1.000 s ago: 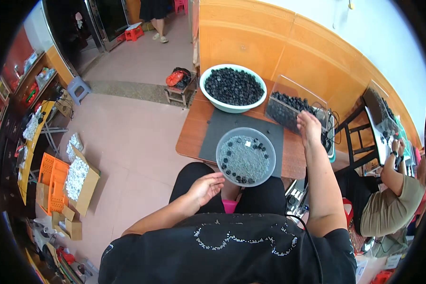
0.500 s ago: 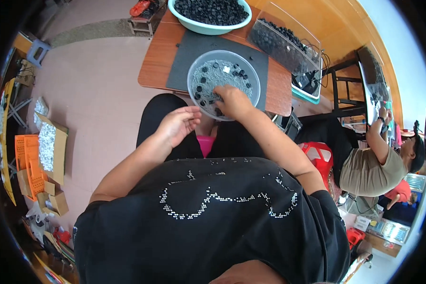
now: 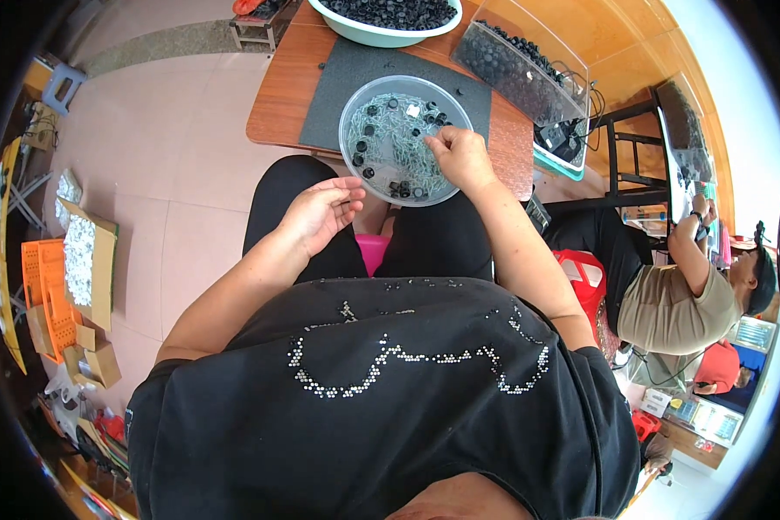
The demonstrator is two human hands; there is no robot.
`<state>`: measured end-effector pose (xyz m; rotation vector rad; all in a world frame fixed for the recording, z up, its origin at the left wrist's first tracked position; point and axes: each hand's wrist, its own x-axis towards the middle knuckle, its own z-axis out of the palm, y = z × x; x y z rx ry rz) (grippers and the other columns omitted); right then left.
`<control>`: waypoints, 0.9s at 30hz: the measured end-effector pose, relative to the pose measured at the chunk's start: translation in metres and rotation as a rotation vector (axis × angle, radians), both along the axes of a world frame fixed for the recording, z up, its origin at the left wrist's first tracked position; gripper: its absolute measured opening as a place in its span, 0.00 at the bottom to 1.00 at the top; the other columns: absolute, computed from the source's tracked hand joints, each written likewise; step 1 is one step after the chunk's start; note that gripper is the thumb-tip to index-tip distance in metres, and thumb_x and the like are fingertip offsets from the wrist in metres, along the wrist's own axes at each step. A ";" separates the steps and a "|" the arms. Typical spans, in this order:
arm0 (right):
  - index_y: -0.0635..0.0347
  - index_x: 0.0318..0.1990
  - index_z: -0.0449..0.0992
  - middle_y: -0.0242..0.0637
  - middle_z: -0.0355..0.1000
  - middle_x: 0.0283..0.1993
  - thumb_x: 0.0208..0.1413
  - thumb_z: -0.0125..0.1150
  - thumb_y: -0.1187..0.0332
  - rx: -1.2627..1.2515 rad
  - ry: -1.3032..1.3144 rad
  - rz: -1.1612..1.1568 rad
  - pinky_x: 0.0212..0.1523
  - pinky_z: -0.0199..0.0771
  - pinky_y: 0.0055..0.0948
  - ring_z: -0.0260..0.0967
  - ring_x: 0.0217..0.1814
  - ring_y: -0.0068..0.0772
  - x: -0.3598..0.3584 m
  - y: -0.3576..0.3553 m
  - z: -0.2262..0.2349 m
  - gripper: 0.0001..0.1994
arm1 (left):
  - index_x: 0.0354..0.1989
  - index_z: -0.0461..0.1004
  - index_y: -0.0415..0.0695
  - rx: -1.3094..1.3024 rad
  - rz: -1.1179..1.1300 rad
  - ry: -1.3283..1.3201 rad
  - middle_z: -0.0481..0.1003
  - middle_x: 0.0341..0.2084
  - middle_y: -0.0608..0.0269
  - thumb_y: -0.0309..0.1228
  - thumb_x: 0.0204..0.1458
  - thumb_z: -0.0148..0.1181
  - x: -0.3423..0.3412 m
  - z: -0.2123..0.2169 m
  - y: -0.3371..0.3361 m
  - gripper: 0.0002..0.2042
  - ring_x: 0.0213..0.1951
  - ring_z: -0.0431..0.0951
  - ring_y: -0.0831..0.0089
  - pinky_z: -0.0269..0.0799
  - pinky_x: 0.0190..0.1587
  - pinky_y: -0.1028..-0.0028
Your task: The person assembles small black plastic components by hand, taking them from a plastic bowl.
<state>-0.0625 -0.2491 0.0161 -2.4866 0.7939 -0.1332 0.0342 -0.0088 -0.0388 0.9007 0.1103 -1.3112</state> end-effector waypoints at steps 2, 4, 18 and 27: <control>0.61 0.28 0.76 0.49 0.74 0.28 0.49 0.61 0.64 -0.034 -0.008 0.005 0.37 0.72 0.44 0.73 0.34 0.52 0.001 -0.001 -0.002 0.09 | 0.47 0.69 0.39 -0.001 -0.003 0.002 0.75 0.35 0.62 0.26 0.54 0.49 0.001 0.001 -0.001 0.12 0.36 0.75 0.74 0.72 0.40 0.76; 0.61 0.28 0.76 0.48 0.74 0.29 0.49 0.60 0.65 -0.028 -0.053 0.027 0.38 0.72 0.43 0.73 0.35 0.51 0.001 0.001 -0.007 0.08 | 0.47 0.68 0.39 -0.003 -0.006 0.003 0.75 0.35 0.62 0.25 0.54 0.49 0.001 0.003 -0.002 0.12 0.36 0.75 0.74 0.72 0.40 0.76; 0.58 0.27 0.76 0.43 0.71 0.33 0.49 0.54 0.67 -0.382 0.036 0.475 0.35 0.74 0.40 0.72 0.34 0.46 0.025 0.037 -0.035 0.07 | 0.46 0.69 0.39 0.001 -0.001 0.018 0.75 0.34 0.62 0.25 0.53 0.51 0.000 0.001 -0.002 0.12 0.35 0.75 0.74 0.71 0.39 0.76; 0.62 0.27 0.72 0.50 0.72 0.30 0.43 0.55 0.75 0.114 -0.187 0.153 0.35 0.72 0.40 0.72 0.36 0.49 0.015 0.021 -0.016 0.02 | 0.47 0.68 0.38 0.015 0.011 0.030 0.74 0.35 0.61 0.24 0.53 0.49 0.001 0.001 -0.002 0.13 0.36 0.74 0.74 0.71 0.40 0.76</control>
